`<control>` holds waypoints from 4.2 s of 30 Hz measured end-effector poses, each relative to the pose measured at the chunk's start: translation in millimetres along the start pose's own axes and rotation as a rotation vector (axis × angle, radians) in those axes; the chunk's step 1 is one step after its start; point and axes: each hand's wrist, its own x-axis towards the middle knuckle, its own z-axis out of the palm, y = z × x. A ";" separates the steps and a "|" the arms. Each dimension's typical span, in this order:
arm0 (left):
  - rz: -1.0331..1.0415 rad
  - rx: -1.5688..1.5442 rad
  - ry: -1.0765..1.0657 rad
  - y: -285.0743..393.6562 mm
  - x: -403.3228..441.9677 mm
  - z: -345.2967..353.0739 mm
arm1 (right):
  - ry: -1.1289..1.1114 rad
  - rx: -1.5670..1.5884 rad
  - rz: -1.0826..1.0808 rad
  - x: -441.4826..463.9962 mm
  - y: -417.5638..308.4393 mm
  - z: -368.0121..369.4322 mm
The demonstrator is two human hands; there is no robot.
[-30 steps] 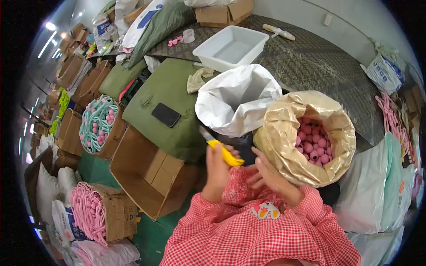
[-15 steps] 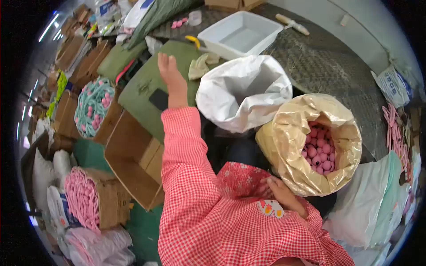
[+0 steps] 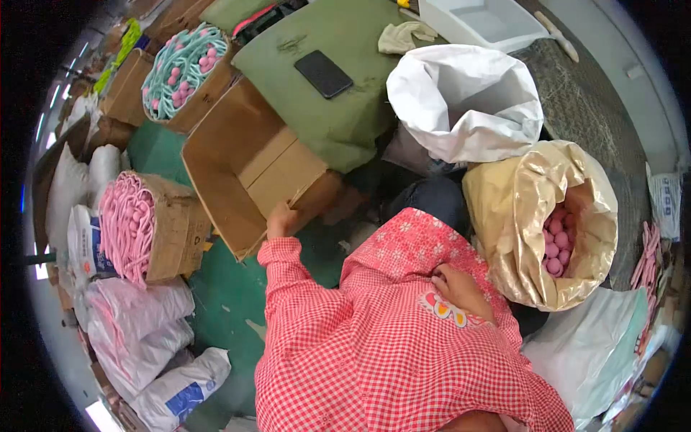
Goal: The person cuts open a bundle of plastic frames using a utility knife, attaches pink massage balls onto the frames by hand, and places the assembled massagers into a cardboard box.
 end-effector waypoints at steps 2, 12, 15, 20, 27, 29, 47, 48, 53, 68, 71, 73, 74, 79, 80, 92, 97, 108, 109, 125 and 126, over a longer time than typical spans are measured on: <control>0.057 0.008 -0.014 -0.5 7.1 6.7 | -0.006 -0.050 0.016 -0.4 -5.7 -1.4; 0.293 0.074 -0.051 58.7 -81.0 49.6 | 0.025 -0.049 0.000 -13.8 -14.8 8.9; 0.383 0.118 -0.110 51.0 -88.9 80.8 | 0.026 -0.041 -0.021 -19.4 -9.6 15.8; 0.490 0.409 -0.184 119.9 -139.3 8.0 | 0.112 -0.013 -0.012 -44.1 0.9 20.9; 1.227 -0.304 0.277 282.8 -204.5 -46.2 | 0.327 0.286 -0.199 -103.3 -24.0 -19.9; 1.362 -0.355 0.211 320.2 -233.6 -49.1 | 0.486 0.399 -0.271 -134.0 -36.2 -41.0; 1.292 0.023 0.090 516.0 -268.5 -1.2 | 1.310 0.263 0.677 -81.4 135.2 -214.3; 1.299 0.022 0.087 514.0 -247.9 6.3 | 1.299 0.292 0.481 -82.0 147.3 -214.3; 1.579 -0.109 0.161 516.6 -219.5 -13.7 | 1.631 0.435 0.413 -115.7 151.4 -235.7; 2.009 0.506 -0.445 442.8 -361.2 -35.1 | 1.429 -0.532 0.254 -224.4 -7.8 -165.2; 2.064 0.455 -0.283 439.5 -358.8 -37.1 | 1.389 -0.369 0.696 -307.7 -34.3 -172.6; 2.135 0.332 -0.205 435.6 -354.8 -35.5 | 1.441 -0.346 0.826 -344.0 4.2 -176.7; 2.141 0.334 -0.208 435.5 -354.2 -34.0 | 1.327 -0.382 0.875 -356.8 24.3 -176.0; 2.167 0.233 -0.295 442.7 -368.0 -27.4 | 1.093 -0.359 0.954 -345.4 110.8 -187.1; 2.168 0.231 -0.287 444.1 -373.1 -25.1 | 1.056 -0.337 0.960 -338.9 120.7 -189.3; 2.210 0.158 -0.434 450.1 -387.7 -18.5 | 1.443 0.279 0.635 -393.4 112.3 -228.1; 2.108 -0.069 -0.568 457.5 -391.9 -14.3 | 1.695 0.454 0.001 -412.0 -7.1 -232.4; 0.995 -1.496 -1.104 428.5 -384.5 -60.2 | 1.198 -0.137 0.078 -155.1 -69.2 -123.0; 0.841 -1.556 -1.173 420.7 -358.9 -58.7 | 1.178 -0.109 -0.051 -145.1 -67.6 -118.2; 0.698 -1.758 -0.952 383.8 -243.4 -93.0 | 0.754 0.011 0.216 -41.6 68.8 -209.7; 0.681 -1.747 -0.957 386.2 -249.0 -90.5 | 0.747 0.002 0.192 -28.4 70.3 -208.8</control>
